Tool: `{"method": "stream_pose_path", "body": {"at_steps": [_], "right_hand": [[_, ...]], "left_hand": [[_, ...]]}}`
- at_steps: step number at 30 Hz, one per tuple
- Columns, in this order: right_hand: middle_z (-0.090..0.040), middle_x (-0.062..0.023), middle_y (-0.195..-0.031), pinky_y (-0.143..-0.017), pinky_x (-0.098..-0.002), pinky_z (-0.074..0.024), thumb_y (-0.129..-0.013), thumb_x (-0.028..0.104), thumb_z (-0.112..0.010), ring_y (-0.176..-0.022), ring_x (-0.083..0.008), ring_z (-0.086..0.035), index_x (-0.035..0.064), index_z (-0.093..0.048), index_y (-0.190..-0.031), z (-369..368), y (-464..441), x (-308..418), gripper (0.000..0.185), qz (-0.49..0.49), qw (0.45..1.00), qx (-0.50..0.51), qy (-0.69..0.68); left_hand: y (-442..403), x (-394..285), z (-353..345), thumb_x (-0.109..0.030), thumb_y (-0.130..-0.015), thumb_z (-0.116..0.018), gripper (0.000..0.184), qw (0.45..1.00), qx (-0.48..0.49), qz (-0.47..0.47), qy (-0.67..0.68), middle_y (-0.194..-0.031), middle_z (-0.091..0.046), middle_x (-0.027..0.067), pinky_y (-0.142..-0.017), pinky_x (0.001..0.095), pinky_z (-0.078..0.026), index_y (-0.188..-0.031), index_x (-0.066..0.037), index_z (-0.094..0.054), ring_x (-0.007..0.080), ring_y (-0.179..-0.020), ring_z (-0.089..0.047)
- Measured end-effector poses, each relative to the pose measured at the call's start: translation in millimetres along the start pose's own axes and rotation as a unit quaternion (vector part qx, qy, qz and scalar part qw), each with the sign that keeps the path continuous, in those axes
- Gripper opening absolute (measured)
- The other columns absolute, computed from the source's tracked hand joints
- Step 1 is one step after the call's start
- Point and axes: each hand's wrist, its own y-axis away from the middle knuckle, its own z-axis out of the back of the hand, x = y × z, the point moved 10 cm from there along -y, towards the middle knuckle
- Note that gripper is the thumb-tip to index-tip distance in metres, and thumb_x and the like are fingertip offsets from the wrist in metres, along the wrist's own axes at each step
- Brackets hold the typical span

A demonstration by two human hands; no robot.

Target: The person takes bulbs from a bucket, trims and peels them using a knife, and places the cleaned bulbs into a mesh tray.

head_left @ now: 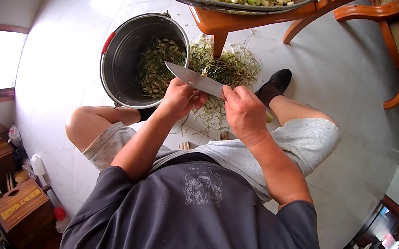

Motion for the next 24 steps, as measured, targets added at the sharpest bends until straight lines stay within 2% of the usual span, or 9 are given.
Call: {"method": "stream_pose_path", "body": {"at_steps": [5,7,9,11,15,18,21,24], "right_hand": [[-0.055,-0.0088,-0.078,-0.063,-0.0365,-0.0498,-0.074,0.003,-0.061,-0.074,-0.0269,-0.059,0.0055,-0.065,-0.097,-1.7,0.7,-4.4,0.023,-0.021,1.000,0.005,-0.002],[-0.057,-0.0110,-0.079,-0.063,-0.0394,-0.0497,-0.076,0.005,-0.059,-0.074,-0.0296,-0.060,0.0058,-0.064,-0.091,-16.1,6.6,-32.5,0.016,-0.101,0.992,0.065,0.028],[-0.059,-0.0154,-0.079,-0.065,-0.0447,-0.0488,-0.078,0.010,-0.058,-0.073,-0.0349,-0.060,0.0049,-0.062,-0.080,-23.0,13.4,-64.3,0.007,-0.167,0.980,0.098,0.048],[-0.059,-0.0161,-0.078,-0.065,-0.0452,-0.0486,-0.079,0.012,-0.058,-0.073,-0.0355,-0.060,0.0044,-0.062,-0.079,-16.0,16.4,-73.8,0.009,-0.186,0.980,0.066,0.013],[-0.061,-0.0186,-0.079,-0.066,-0.0443,-0.0481,-0.080,0.012,-0.060,-0.072,-0.0364,-0.059,0.0019,-0.064,-0.085,-12.1,12.7,-70.2,0.012,-0.193,0.978,0.049,-0.062],[-0.062,-0.0193,-0.079,-0.064,-0.0419,-0.0476,-0.080,0.011,-0.061,-0.071,-0.0355,-0.060,0.0000,-0.065,-0.088,-7.7,7.1,-60.1,0.014,-0.178,0.978,0.027,-0.109],[-0.062,-0.0175,-0.079,-0.065,-0.0412,-0.0482,-0.081,0.013,-0.061,-0.072,-0.0348,-0.060,0.0027,-0.066,-0.092,-1.2,2.7,-52.7,0.016,-0.184,0.972,0.023,-0.146],[-0.061,-0.0160,-0.078,-0.064,-0.0405,-0.0482,-0.081,0.014,-0.061,-0.072,-0.0339,-0.060,0.0037,-0.067,-0.094,6.0,1.4,-49.9,0.017,-0.186,0.965,0.003,-0.183]], "left_hand": [[0.8,-4.6,-1.1,-0.015,-0.095,-0.049,0.021,0.999,0.002,-0.001,-0.054,-0.072,-0.059,0.0102,-0.040,0.0244,-0.042,-0.097,0.004,-0.056,0.0145,-0.055,-0.057],[1.1,-7.0,-2.9,-0.015,-0.095,-0.051,0.020,0.999,-0.002,0.013,-0.052,-0.073,-0.060,0.0099,-0.042,0.0245,-0.042,-0.097,0.004,-0.057,0.0134,-0.055,-0.056],[0.5,-14.8,-4.0,-0.015,-0.094,-0.053,0.018,0.997,-0.003,-0.021,-0.071,-0.076,-0.060,0.0081,-0.046,0.0239,-0.043,-0.098,0.003,-0.057,0.0117,-0.057,-0.055],[-3.0,-19.2,4.0,-0.014,-0.092,-0.057,0.018,0.995,-0.012,-0.054,-0.086,-0.079,-0.060,0.0039,-0.052,0.0222,-0.043,-0.103,0.000,-0.057,0.0085,-0.062,-0.053],[-4.8,-21.1,13.4,-0.010,-0.091,-0.059,0.020,0.999,-0.024,-0.044,0.021,-0.081,-0.058,0.0017,-0.055,0.0217,-0.045,-0.109,-0.001,-0.057,0.0076,-0.064,-0.052],[-1.3,-37.8,4.6,-0.009,-0.091,-0.058,0.019,0.995,0.007,-0.101,0.018,-0.083,-0.059,0.0017,-0.057,0.0217,-0.046,-0.109,-0.002,-0.056,0.0079,-0.067,-0.054],[-1.5,-43.9,11.4,-0.003,-0.088,-0.060,0.019,0.994,-0.047,-0.101,-0.005,-0.085,-0.060,0.0045,-0.061,0.0220,-0.046,-0.107,0.000,-0.056,0.0090,-0.068,-0.056],[1.4,-60.9,24.9,-0.001,-0.084,-0.064,0.021,0.957,-0.114,-0.185,-0.193,-0.085,-0.061,0.0060,-0.062,0.0233,-0.047,-0.105,0.000,-0.056,0.0092,-0.070,-0.056]]}}
